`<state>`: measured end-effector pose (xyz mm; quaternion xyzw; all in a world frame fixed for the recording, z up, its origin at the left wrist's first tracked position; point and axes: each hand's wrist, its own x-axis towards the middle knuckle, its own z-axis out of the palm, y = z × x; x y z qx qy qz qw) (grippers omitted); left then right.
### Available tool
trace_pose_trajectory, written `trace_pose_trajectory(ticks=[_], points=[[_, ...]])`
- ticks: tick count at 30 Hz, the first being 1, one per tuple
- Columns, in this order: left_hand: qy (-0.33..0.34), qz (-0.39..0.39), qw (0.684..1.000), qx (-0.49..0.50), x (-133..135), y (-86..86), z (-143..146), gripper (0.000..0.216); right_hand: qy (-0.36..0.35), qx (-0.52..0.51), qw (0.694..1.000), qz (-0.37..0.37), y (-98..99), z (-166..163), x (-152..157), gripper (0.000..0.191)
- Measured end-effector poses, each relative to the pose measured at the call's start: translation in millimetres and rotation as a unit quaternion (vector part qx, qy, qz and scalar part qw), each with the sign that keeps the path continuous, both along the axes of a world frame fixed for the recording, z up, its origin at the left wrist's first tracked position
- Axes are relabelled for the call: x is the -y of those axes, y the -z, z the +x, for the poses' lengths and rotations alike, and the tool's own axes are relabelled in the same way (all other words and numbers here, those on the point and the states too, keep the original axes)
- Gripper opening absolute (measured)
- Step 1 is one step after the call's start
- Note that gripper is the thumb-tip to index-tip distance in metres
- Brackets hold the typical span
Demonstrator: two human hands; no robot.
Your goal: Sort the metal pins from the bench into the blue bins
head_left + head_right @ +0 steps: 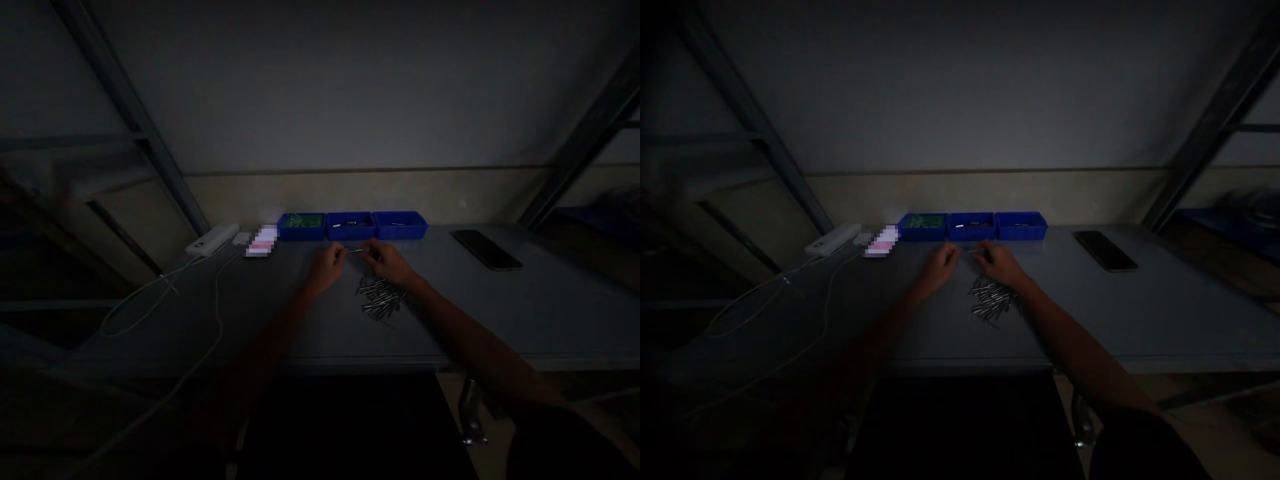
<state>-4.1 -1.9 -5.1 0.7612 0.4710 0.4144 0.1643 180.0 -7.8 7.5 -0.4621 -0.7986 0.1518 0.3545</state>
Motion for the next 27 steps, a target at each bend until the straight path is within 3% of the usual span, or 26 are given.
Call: trace_pose_trajectory(ticks=[6, 22, 27], points=[[-0.027, -0.029, 0.999, -0.016, 4, -5.7, 1, 0.024, -0.01, -0.014, 1.0, 0.006, -3.7, -3, 4, 0.015], [0.006, -0.04, 0.999, -0.009, 5, -6.5, 6, 0.031, -0.044, -0.027, 0.999, -0.002, -4.5, -2, 4, 0.012], [0.06, -0.081, 0.991, -0.087, 11, -7.9, 6, 0.028, 0.035, -0.047, 0.998, 0.037, -15.2, 17, -14, 0.018]])
